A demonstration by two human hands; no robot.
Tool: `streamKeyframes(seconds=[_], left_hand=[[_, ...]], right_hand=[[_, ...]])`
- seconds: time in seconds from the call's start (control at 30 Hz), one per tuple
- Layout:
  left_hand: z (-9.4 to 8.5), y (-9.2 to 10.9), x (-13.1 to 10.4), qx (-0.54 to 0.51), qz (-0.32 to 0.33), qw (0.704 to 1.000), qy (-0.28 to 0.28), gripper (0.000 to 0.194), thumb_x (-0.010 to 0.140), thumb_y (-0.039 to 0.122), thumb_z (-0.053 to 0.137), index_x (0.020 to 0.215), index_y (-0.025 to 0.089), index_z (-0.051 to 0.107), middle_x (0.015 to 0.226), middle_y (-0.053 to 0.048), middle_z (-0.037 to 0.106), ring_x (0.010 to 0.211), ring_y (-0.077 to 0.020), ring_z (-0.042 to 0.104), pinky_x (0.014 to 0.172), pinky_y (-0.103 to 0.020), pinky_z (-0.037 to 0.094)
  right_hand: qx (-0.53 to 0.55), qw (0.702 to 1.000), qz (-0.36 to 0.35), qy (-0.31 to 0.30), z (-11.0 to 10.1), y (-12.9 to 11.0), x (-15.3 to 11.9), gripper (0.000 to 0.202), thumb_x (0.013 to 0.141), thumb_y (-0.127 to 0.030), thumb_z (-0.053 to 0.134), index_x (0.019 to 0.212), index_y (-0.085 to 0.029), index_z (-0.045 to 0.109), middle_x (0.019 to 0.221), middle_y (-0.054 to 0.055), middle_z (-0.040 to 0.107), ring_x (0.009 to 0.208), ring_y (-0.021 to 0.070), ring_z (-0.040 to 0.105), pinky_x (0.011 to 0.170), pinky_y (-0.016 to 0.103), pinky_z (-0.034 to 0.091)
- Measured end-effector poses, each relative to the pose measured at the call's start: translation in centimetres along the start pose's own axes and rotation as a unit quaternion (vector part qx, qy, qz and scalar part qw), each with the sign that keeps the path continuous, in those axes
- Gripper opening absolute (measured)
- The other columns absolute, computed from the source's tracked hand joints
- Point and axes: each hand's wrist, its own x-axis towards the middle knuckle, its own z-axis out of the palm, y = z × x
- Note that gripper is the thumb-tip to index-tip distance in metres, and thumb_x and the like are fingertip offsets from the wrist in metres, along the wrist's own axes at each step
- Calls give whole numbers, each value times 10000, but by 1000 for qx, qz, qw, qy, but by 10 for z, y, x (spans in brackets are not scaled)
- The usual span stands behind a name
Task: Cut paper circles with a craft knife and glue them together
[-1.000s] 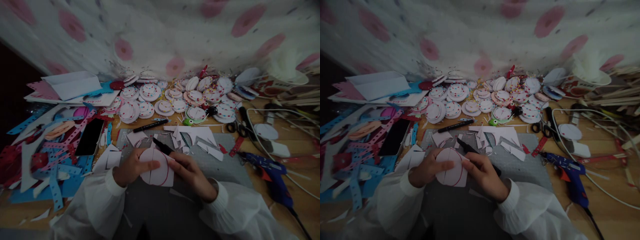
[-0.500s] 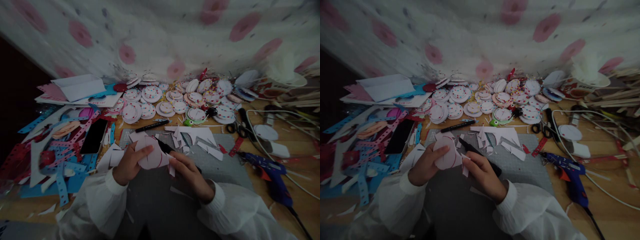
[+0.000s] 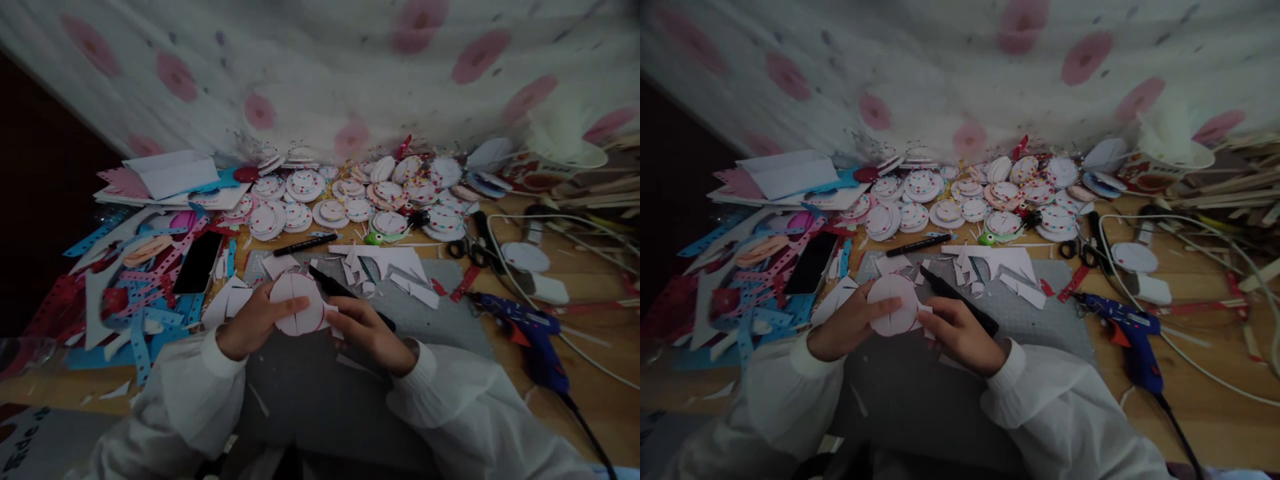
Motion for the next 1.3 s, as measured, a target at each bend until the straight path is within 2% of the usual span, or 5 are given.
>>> streamKeyframes(seconds=[0.8, 0.97, 1.1, 1.2, 1.3], left_hand=[[-7, -20, -23, -108, -27, 994, -1, 403, 492, 358, 896, 711, 131, 645, 568, 2, 619, 468, -100, 538, 442, -184, 425], [-19, -21, -42, -133, -6, 990, 51, 373, 567, 277, 880, 843, 123, 683, 715, -20, 702, 602, -124, 633, 564, -200, 522], [-30, -18, -47, -170, 34, 975, 142, 331, 663, 203, 823, 965, 174, 689, 904, -15, 741, 780, -146, 683, 715, -233, 562], [-27, -19, -43, -187, 42, 968, 162, 295, 721, 226, 782, 997, 189, 688, 940, -19, 746, 806, -150, 689, 725, -238, 556], [-16, -24, -35, -161, 61, 975, 142, 305, 742, 306, 766, 1007, 176, 690, 948, -35, 743, 824, -164, 685, 722, -240, 537]], right_hand=[[68, 993, -19, -96, 14, 27, 0, 452, 853, -594, 556, 734, -158, 547, 526, -62, 471, 391, 37, 349, 358, 160, 259], [-156, 982, -77, -67, 22, 28, -1, 384, 949, -499, 437, 804, -166, 562, 625, -13, 545, 538, 91, 492, 499, 208, 406], [-373, 902, -208, -57, 22, 30, 1, 236, 934, -206, 438, 1131, -171, 564, 1065, 111, 642, 982, 190, 591, 866, 362, 487], [-414, 874, -251, -46, 21, 29, 0, 418, 887, -152, 487, 1304, -182, 472, 1232, 140, 572, 1157, 220, 525, 983, 429, 438], [-376, 895, -241, 16, 21, 27, -1, 304, 893, -277, 562, 1185, -197, 534, 1110, 102, 620, 1034, 212, 575, 911, 398, 473]])
